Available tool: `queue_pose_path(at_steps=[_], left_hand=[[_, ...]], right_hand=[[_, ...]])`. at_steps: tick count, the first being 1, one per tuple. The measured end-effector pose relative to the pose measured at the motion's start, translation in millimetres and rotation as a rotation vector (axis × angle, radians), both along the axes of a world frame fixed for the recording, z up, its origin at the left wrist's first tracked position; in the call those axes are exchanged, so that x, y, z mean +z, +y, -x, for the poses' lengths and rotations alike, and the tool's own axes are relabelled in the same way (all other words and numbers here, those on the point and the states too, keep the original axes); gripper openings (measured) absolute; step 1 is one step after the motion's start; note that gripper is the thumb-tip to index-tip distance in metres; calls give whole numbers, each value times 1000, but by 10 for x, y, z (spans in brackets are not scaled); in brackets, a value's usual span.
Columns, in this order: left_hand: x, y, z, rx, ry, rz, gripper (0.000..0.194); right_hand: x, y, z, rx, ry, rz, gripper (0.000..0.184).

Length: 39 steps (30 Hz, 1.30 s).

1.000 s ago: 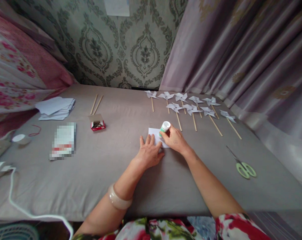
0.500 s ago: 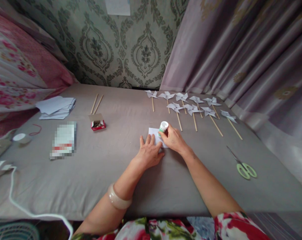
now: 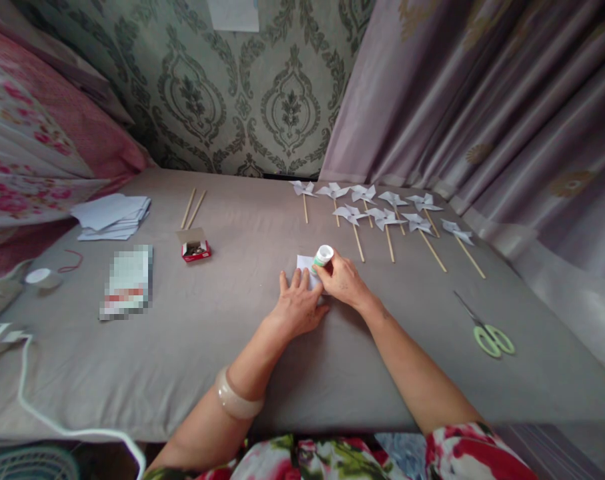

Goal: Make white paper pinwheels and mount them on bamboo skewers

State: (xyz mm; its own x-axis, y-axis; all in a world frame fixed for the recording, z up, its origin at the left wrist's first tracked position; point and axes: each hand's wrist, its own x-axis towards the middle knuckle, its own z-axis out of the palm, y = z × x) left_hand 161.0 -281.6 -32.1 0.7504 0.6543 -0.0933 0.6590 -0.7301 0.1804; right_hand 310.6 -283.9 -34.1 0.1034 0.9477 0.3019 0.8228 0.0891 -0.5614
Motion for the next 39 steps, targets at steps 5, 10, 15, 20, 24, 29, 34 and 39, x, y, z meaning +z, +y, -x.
queue_pose_path(at_steps=[5, 10, 15, 20, 24, 29, 34, 39], left_hand=[[-12, 1, 3, 1, -3, -6, 51], [-10, 0, 4, -4, -14, -9, 47], [-5, -2, -2, -1, -9, -3, 48], [-13, 0, -5, -6, -11, -13, 46], [-9, 2, -5, 1, -10, -7, 51], [-8, 0, 1, -5, -5, -13, 47], [8, 3, -3, -3, -2, 3, 47], [29, 2, 2, -5, 5, 10, 45]], right_hand=[[30, -28, -63, 34, -48, 57, 13], [10, 7, -51, 0, -22, 1, 15], [30, -17, -81, 64, -22, 46, 14], [3, 5, -84, 6, -19, 8, 16], [14, 0, -65, 71, 11, 31, 18], [55, -10, -124, 43, -37, 68, 18], [26, -19, -134, 69, 27, 43, 21], [42, -22, -156, 70, -4, 66, 20]])
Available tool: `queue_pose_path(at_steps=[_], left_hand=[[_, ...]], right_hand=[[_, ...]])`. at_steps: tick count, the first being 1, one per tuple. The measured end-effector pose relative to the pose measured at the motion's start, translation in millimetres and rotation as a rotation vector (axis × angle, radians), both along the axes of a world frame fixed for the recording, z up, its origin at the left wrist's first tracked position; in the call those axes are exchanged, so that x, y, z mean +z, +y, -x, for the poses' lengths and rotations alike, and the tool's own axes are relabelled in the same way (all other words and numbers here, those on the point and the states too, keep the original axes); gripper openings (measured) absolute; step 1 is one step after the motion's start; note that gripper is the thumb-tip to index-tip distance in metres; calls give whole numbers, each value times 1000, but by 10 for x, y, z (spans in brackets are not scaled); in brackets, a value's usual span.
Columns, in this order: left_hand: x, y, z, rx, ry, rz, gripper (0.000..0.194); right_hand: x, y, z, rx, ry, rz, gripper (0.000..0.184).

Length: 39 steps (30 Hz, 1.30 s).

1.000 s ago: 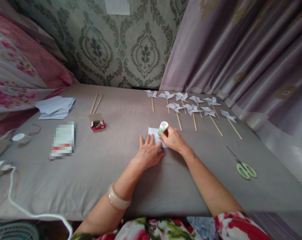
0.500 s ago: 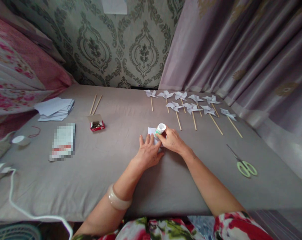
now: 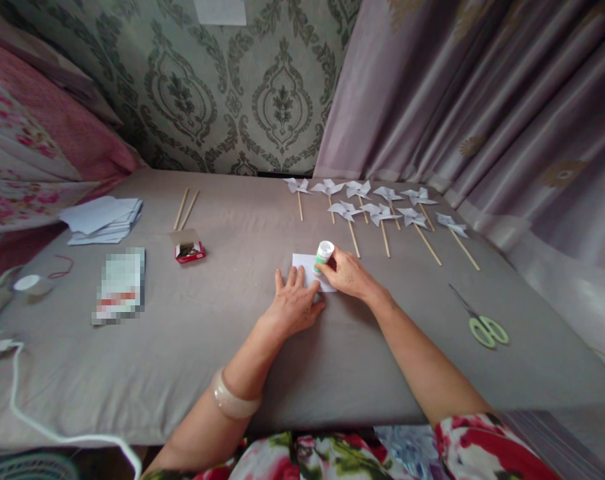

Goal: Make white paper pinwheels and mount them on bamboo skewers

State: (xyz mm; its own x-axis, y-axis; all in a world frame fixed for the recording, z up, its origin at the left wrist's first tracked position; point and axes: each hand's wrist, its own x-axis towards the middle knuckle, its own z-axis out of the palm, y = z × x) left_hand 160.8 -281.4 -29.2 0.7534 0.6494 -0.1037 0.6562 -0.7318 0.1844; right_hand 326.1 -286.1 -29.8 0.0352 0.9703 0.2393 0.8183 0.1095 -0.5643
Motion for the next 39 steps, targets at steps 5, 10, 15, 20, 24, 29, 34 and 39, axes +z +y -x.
queue_pose_path(at_steps=[5, 10, 15, 20, 24, 29, 34, 39], left_hand=[[1, -2, 0, 2, -5, 1, 45], [9, -4, 0, 0, 8, -6, 44], [3, -3, 0, -3, -1, 2, 45], [31, -9, -8, 4, 10, 4, 43], [54, -13, -4, 1, 10, 9, 43], [58, -20, 2, 11, 9, -7, 40], [52, -28, 2, 9, 11, -44, 40], [48, -34, 6, 1, 24, -71, 41]], right_hand=[[11, -4, 17, 31, 31, -10, 21], [15, 6, -4, 1, 5, -7, 18], [11, -6, 0, 46, 55, -16, 18], [4, -1, -13, -3, 24, -21, 17], [-2, 4, -33, 43, 82, -18, 20], [9, 16, -61, 23, 20, -13, 16], [38, 14, -52, 77, 35, -7, 13], [50, 62, -197, -11, 170, -43, 16]])
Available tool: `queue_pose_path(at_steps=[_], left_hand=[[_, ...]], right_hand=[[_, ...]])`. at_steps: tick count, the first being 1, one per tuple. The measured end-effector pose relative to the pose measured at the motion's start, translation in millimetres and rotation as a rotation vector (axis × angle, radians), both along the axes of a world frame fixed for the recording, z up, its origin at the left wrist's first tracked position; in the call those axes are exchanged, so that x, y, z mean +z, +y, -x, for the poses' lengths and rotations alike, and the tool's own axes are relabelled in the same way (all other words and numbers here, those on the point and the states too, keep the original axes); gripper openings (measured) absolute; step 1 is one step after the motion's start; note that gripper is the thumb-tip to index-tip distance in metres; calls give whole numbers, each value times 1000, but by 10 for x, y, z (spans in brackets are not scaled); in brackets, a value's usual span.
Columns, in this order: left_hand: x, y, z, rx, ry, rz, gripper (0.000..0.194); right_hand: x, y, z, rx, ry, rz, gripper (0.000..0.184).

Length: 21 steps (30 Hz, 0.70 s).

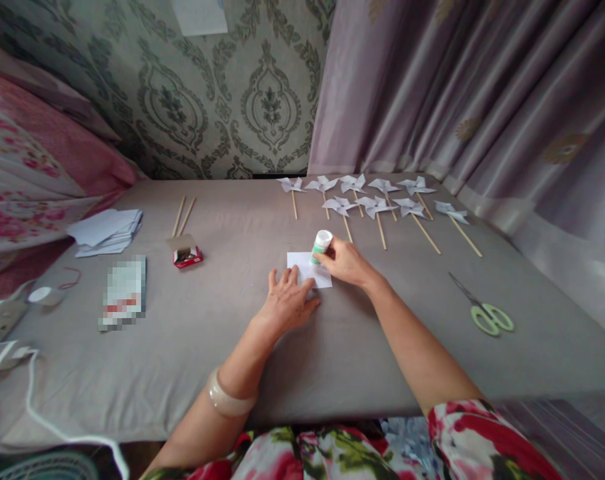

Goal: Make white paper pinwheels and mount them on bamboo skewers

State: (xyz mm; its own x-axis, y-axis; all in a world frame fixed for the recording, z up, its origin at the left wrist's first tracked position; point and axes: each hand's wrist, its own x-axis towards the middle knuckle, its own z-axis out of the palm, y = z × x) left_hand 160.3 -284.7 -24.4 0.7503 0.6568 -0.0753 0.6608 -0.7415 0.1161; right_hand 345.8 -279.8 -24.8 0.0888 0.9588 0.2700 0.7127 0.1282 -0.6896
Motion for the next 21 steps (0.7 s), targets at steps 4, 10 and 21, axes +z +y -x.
queue_pose_path(at_steps=[4, 10, 21], left_hand=[[-2, -15, -2, 6, 0, -7, 42], [-49, -80, -33, -11, 51, -92, 45], [-51, -128, -70, -9, 69, -139, 47]], right_hand=[[-54, 36, -180, -271, 253, -150, 27], [-115, -12, -123, -267, 289, -163, 26], [-112, -37, 169, -137, 64, -118, 19]])
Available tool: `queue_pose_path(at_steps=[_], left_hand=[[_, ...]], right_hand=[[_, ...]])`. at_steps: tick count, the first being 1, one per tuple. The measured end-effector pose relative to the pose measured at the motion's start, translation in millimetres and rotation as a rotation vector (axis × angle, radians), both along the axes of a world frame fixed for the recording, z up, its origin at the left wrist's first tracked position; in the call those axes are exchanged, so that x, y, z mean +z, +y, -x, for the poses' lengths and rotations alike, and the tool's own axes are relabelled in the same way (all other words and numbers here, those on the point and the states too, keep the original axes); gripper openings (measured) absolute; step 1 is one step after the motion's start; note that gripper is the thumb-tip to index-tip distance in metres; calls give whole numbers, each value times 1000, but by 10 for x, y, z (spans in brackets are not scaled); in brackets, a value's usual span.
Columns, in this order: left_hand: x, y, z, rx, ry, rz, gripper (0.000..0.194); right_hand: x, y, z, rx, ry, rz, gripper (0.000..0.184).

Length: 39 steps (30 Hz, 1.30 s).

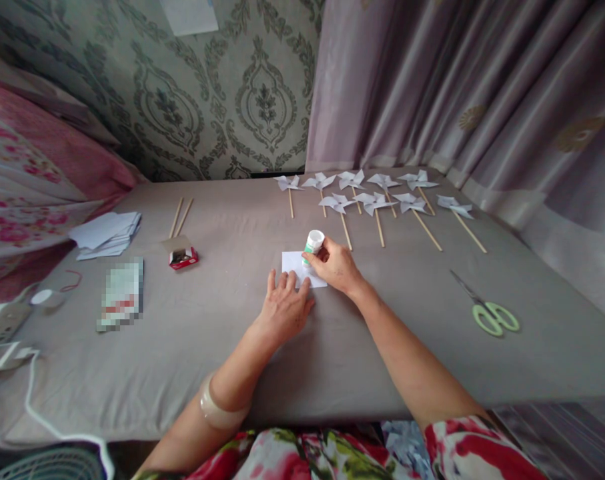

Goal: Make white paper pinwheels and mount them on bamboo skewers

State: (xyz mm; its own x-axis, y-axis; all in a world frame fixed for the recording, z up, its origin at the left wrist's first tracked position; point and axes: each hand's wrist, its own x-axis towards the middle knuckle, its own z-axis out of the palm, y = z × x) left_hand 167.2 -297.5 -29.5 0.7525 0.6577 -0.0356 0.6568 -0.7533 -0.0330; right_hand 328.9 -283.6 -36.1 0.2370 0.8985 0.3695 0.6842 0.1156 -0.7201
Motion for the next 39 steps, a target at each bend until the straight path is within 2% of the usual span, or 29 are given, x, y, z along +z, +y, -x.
queue_pose_path(at_steps=[7, 12, 17, 24, 29, 33, 39], left_hand=[[29, 0, -3, 0, -24, 13, 40], [7, 12, -5, 1, -37, -8, 42], [-39, 22, 10, -14, -51, -36, 47], [9, 18, -2, 1, -48, -1, 45], [7, 34, -5, 3, -52, 6, 46], [-16, 36, 7, -3, -67, 1, 46], [-3, 32, 4, 1, -81, 8, 44]], right_hand=[[-33, 52, 153, 157, -86, 26, 14], [-86, 101, 144, 88, -112, -1, 14], [-40, 62, 74, 11, -83, 8, 14], [-62, 87, 131, 116, -74, 50, 13], [-124, 151, 132, 45, -78, -3, 15], [-65, 107, 74, -9, -59, -8, 15], [-44, 98, 137, 123, -54, 46, 12]])
